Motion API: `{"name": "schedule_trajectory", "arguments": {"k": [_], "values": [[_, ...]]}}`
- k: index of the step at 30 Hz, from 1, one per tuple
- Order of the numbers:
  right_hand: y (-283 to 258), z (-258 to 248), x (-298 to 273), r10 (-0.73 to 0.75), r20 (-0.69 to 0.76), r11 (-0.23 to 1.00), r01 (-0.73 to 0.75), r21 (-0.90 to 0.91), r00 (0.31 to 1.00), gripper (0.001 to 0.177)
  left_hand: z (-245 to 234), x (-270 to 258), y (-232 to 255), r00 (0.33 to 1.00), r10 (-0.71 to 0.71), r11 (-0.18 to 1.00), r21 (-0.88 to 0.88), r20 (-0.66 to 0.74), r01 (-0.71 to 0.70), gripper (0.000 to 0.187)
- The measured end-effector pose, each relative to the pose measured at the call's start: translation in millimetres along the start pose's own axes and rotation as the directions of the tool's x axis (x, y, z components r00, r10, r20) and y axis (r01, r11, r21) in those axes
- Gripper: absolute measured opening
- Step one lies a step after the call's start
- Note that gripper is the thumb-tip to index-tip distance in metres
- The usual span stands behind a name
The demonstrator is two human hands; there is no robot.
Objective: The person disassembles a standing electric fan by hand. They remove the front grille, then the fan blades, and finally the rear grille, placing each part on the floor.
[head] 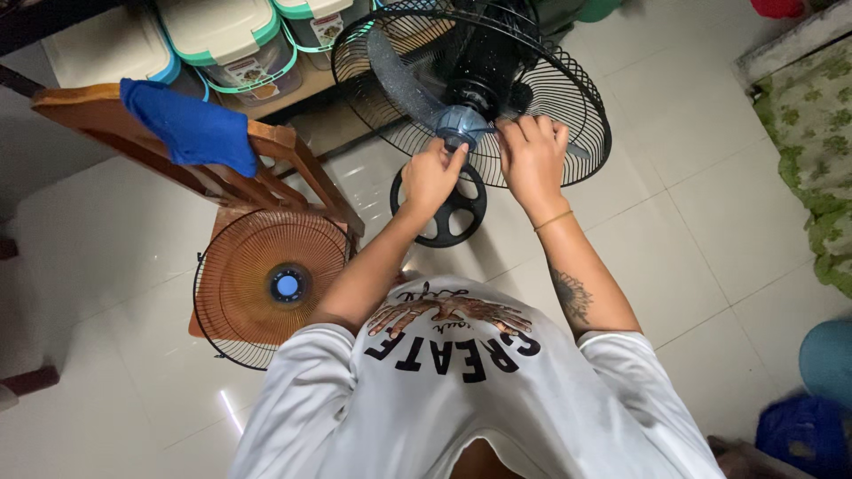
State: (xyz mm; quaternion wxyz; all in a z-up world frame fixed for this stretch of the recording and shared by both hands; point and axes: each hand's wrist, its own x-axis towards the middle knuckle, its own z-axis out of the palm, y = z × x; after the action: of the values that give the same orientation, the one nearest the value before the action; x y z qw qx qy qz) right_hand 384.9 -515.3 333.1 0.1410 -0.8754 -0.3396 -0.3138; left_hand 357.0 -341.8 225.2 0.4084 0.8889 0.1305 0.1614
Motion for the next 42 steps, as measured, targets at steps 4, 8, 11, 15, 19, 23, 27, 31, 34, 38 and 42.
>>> {"name": "schedule_trajectory", "arguments": {"k": [4,8,11,15,19,23,27,31,34,38,42], "values": [[3,5,-2,-0.021,-0.018,1.0,0.021,0.02,1.0,0.014,10,0,-8,0.999,0.026,0.999,-0.018,-0.024,-0.027,0.045],[3,5,-2,-0.023,-0.029,1.0,0.023,0.016,0.999,0.011,20,-1,-11,0.999,-0.008,0.988,-0.156,-0.037,0.002,0.044],[1,6,-2,-0.015,-0.027,1.0,0.015,0.006,1.0,0.011,26,-4,-13,0.998,-0.04,0.961,-0.277,-0.053,0.023,0.04],[2,7,-7,-0.003,-0.028,1.0,0.003,0.004,1.0,0.015,33,-6,-15,0.995,-0.102,0.9,-0.427,-0.004,0.09,0.039],[5,8,-13,0.018,-0.026,0.999,-0.017,0.041,0.999,0.016,34,1,-22,0.903,-0.247,0.701,-0.579,0.35,0.416,0.044],[10,8,-18,0.04,-0.02,0.996,-0.039,0.081,0.999,0.016,29,12,-36,0.634,-0.085,0.235,-0.603,0.769,0.763,0.057],[13,7,-21,0.06,0.0,0.993,-0.06,0.102,0.998,0.014,24,24,-55,0.517,0.143,0.078,-0.53,0.844,0.844,0.048],[13,8,-21,0.08,0.01,0.989,-0.081,0.127,0.997,0.013,18,48,-68,0.382,0.185,0.151,-0.41,0.905,0.899,0.051],[14,8,-20,0.083,0.004,0.986,-0.082,0.143,0.997,0.013,18,58,-69,0.339,0.116,0.235,-0.358,0.934,0.904,0.052],[17,12,-18,0.051,0.005,0.992,-0.051,0.119,0.999,0.015,16,55,-67,0.402,0.034,0.301,-0.393,0.915,0.869,0.052],[19,16,-22,0.049,0.005,0.989,-0.05,0.136,0.999,0.017,11,49,-61,0.458,-0.044,0.312,-0.423,0.888,0.85,0.049]]}}
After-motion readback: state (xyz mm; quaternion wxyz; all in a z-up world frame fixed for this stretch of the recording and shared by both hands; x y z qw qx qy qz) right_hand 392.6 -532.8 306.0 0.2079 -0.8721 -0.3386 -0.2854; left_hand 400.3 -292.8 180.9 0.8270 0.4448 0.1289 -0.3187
